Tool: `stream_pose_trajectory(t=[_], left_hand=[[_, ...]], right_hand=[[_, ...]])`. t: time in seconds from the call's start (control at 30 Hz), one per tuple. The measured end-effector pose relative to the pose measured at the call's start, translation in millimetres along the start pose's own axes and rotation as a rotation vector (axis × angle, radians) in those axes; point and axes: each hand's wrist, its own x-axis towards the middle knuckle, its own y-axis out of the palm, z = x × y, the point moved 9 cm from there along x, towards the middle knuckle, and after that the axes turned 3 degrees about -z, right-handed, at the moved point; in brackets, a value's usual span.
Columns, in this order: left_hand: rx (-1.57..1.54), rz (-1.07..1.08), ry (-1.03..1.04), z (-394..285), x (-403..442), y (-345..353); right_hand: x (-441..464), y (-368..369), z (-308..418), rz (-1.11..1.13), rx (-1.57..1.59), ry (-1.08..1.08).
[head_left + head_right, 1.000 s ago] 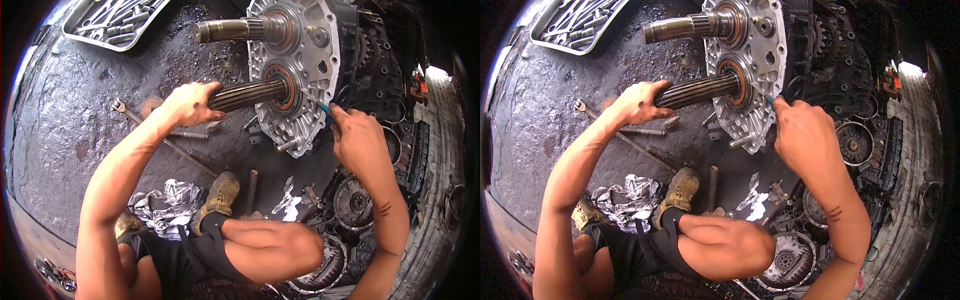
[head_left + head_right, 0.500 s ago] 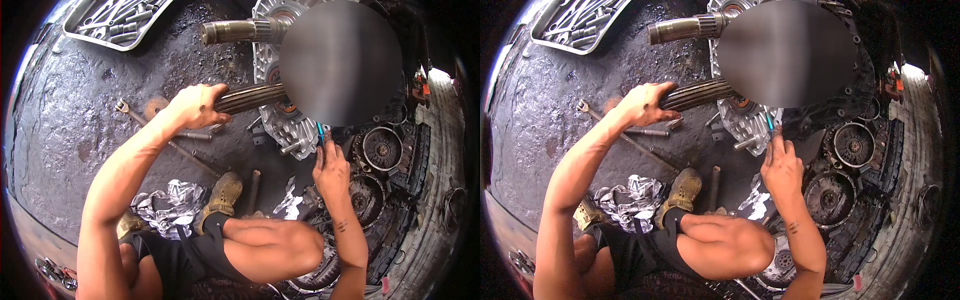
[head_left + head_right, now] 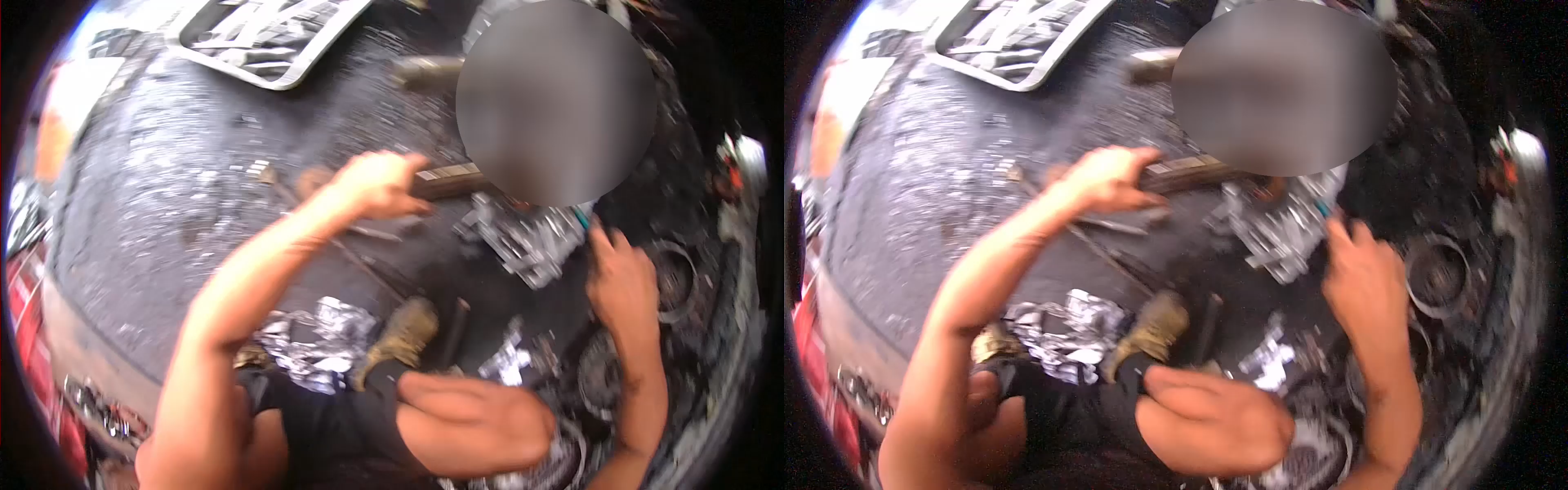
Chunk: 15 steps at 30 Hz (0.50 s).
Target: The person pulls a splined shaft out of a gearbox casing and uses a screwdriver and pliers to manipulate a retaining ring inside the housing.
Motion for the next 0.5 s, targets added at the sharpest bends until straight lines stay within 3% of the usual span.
stream_pose_trajectory(t=[0.17,0.33,0.5], left_hand=[[-0.087,-0.006,0.013,4,-2,-3],[-0.160,-0.038,-0.005,12,-5,-7],[-0.165,-0.040,0.003,12,-3,-4]], right_hand=[[-12,23,-3,0.051,0.153,0.195],[-25,51,-13,-0.107,0.402,0.239],[-20,33,-18,-0.120,0.359,0.236]])
